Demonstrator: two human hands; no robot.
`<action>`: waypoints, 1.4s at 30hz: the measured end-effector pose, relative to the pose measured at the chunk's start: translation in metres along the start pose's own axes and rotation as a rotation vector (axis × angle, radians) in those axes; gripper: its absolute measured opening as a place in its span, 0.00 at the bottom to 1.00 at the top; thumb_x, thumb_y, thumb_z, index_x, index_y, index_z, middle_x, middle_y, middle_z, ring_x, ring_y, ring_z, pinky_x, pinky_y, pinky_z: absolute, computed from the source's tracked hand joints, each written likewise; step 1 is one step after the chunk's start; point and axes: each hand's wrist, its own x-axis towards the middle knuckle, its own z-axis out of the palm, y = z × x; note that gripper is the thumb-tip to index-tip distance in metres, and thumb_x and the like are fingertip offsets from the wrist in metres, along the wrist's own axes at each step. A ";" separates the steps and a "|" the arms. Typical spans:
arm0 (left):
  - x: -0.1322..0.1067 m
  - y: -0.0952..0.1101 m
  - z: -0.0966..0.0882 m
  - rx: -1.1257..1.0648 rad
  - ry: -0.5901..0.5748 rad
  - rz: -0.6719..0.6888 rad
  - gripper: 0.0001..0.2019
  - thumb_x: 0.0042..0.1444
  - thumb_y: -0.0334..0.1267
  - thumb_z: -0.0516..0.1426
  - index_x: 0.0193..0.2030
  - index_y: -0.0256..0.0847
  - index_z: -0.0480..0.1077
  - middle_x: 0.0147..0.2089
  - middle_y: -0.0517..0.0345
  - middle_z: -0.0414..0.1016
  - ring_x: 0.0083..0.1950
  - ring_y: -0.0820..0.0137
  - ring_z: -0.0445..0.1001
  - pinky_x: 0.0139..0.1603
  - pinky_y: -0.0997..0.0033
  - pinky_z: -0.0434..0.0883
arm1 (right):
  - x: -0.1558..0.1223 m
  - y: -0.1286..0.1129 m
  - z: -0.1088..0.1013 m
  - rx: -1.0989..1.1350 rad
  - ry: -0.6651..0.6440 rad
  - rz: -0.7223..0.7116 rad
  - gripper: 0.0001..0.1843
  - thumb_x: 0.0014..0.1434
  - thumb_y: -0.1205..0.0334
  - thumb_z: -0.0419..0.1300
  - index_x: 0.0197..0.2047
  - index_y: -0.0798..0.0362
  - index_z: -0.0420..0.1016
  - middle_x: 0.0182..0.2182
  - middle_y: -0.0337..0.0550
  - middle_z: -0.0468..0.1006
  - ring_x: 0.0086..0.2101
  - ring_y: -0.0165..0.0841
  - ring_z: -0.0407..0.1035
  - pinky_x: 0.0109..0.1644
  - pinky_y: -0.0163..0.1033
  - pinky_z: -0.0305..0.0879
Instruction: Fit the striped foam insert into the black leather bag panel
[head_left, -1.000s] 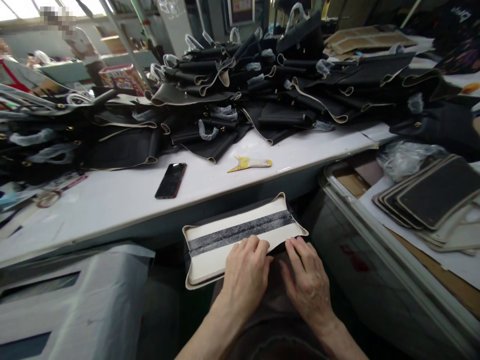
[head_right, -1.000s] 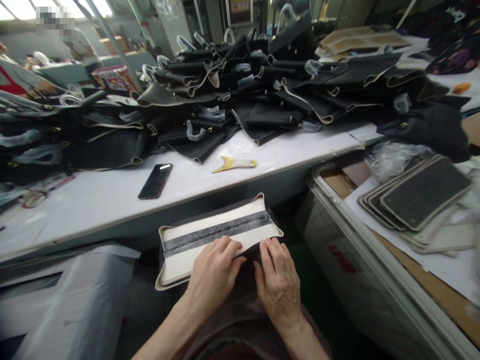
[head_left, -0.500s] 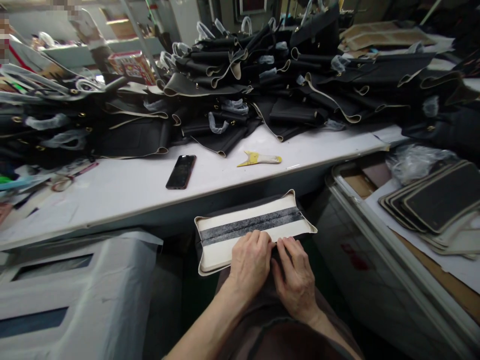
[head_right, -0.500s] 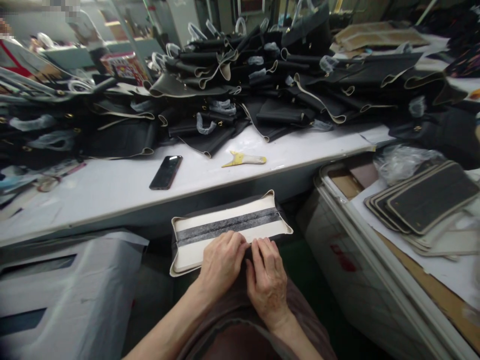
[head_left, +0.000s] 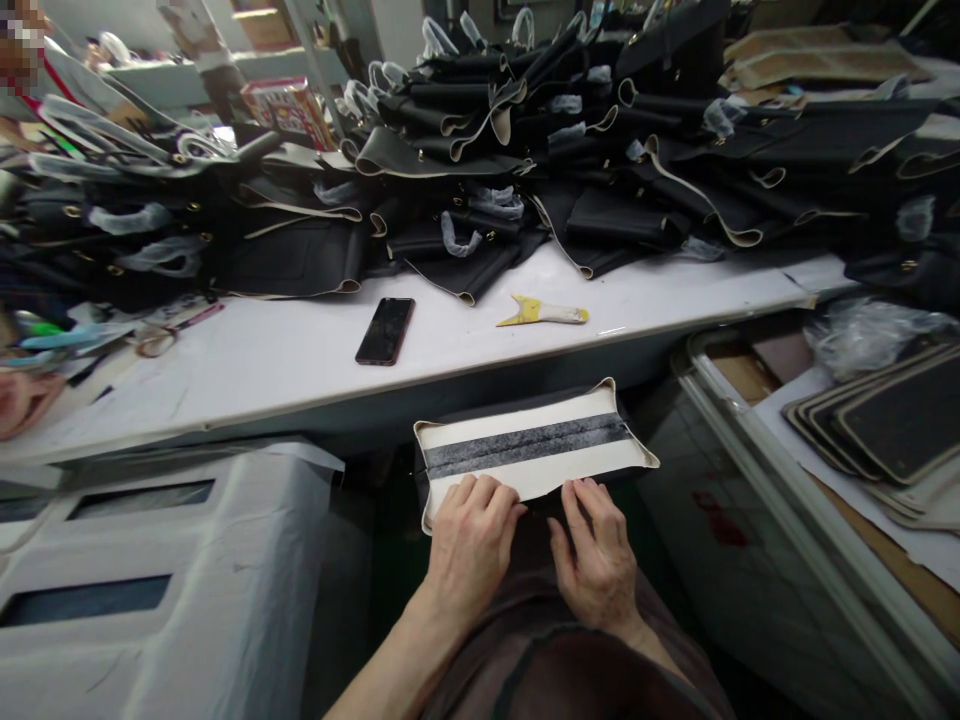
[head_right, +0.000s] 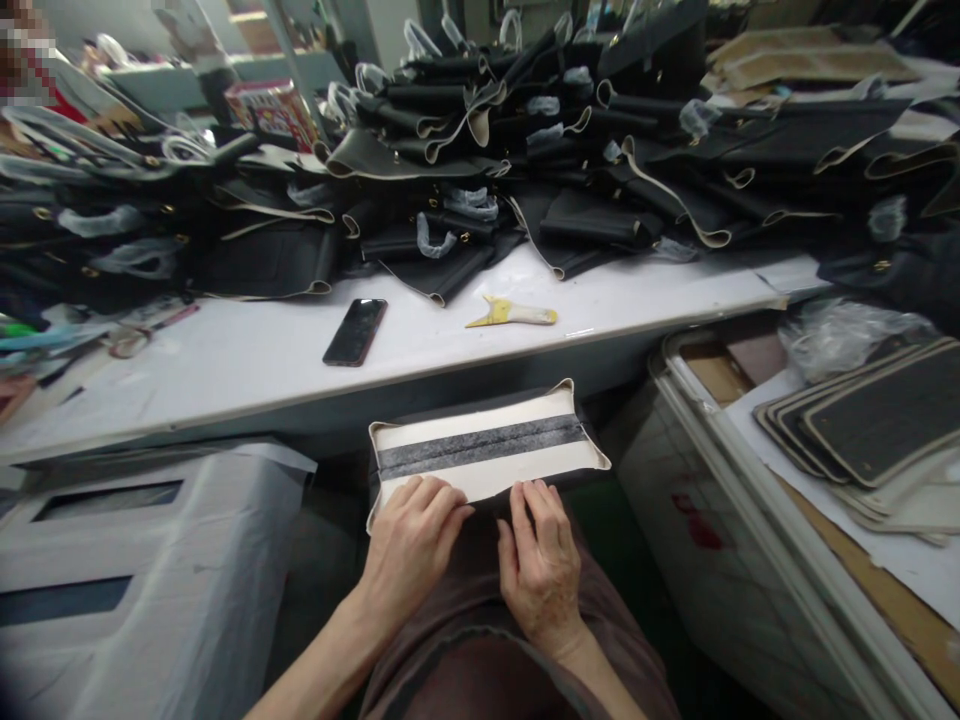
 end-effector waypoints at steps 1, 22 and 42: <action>0.000 -0.001 0.001 -0.004 0.001 -0.004 0.07 0.66 0.35 0.52 0.36 0.42 0.68 0.39 0.57 0.72 0.42 0.63 0.68 0.44 0.62 0.65 | 0.000 -0.003 0.001 0.004 0.000 -0.012 0.34 0.60 0.70 0.61 0.68 0.59 0.57 0.57 0.59 0.68 0.58 0.49 0.62 0.62 0.60 0.64; -0.039 -0.049 -0.016 -0.130 0.231 -0.015 0.04 0.63 0.35 0.57 0.37 0.44 0.72 0.37 0.61 0.73 0.45 0.67 0.68 0.61 0.53 0.61 | 0.003 -0.045 0.024 0.084 -0.048 -0.209 0.32 0.60 0.72 0.60 0.66 0.64 0.60 0.55 0.60 0.70 0.57 0.50 0.62 0.59 0.58 0.65; -0.041 -0.065 0.005 -0.364 0.337 -0.241 0.07 0.60 0.34 0.56 0.45 0.42 0.65 0.69 0.47 0.54 0.70 0.56 0.54 0.66 0.48 0.63 | 0.004 -0.058 0.043 0.046 -0.071 -0.345 0.24 0.61 0.71 0.55 0.61 0.62 0.69 0.52 0.55 0.75 0.56 0.44 0.63 0.65 0.51 0.56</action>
